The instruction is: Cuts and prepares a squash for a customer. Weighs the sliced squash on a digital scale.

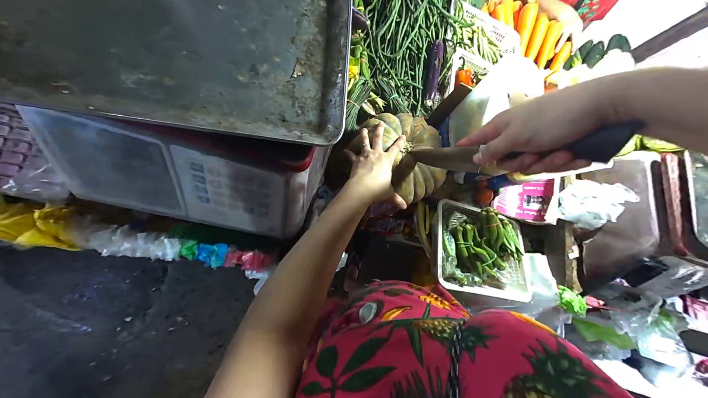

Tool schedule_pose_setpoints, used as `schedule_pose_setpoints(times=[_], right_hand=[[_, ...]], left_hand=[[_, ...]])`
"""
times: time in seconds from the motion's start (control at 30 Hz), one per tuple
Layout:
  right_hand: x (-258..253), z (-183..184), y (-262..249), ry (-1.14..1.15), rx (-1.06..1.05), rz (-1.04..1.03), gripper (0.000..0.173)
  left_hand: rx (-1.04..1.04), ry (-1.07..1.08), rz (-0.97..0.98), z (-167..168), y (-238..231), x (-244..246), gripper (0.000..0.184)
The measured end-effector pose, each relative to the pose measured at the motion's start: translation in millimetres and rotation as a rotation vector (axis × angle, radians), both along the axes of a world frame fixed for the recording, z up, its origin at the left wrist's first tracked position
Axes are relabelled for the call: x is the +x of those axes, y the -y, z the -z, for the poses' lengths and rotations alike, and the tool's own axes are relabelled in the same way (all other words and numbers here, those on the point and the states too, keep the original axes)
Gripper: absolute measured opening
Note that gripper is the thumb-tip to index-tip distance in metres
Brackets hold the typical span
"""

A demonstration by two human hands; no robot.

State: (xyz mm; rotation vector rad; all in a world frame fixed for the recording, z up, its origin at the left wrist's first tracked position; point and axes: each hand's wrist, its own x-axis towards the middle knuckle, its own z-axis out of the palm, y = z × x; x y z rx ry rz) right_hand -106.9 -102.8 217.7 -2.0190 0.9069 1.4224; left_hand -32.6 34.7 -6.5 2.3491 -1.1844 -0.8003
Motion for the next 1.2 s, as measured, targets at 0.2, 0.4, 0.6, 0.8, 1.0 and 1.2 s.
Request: schedule_pose_setpoints(times=[0.2,0.4,0.6,0.8,1.0,1.2], right_hand=[[-113.8,83.4,-33.2,0.332,0.028,0.198,0.057],[-105.5,67.5,-40.7,0.269,-0.156,-0.016,0.038],[-75.4,58.9,-46.2,0.144,-0.203,-0.148,0.034],[-124.2,155.2,-70.1,0.400,-0.284,-0.010,0.036],[-138.8,197.2,-81.9,0.606,-0.381,0.115,0.040],[-134.0,157.2,-73.4,0.537,-0.320,0.078,0.035]], left_hand=[[0.005,-0.058,0.022,-13.8,2.1,9.7,0.101],[0.009,0.071,-0.076,-14.0,35.6,20.1,0.056],[0.023,0.093,-0.114,-3.4,53.6,33.0,0.048],[0.007,0.048,-0.146,-0.5,55.3,42.1,0.047],[0.004,0.039,-0.143,0.3,51.3,42.6,0.049],[-0.002,0.061,-0.211,-2.7,54.0,36.0,0.048]])
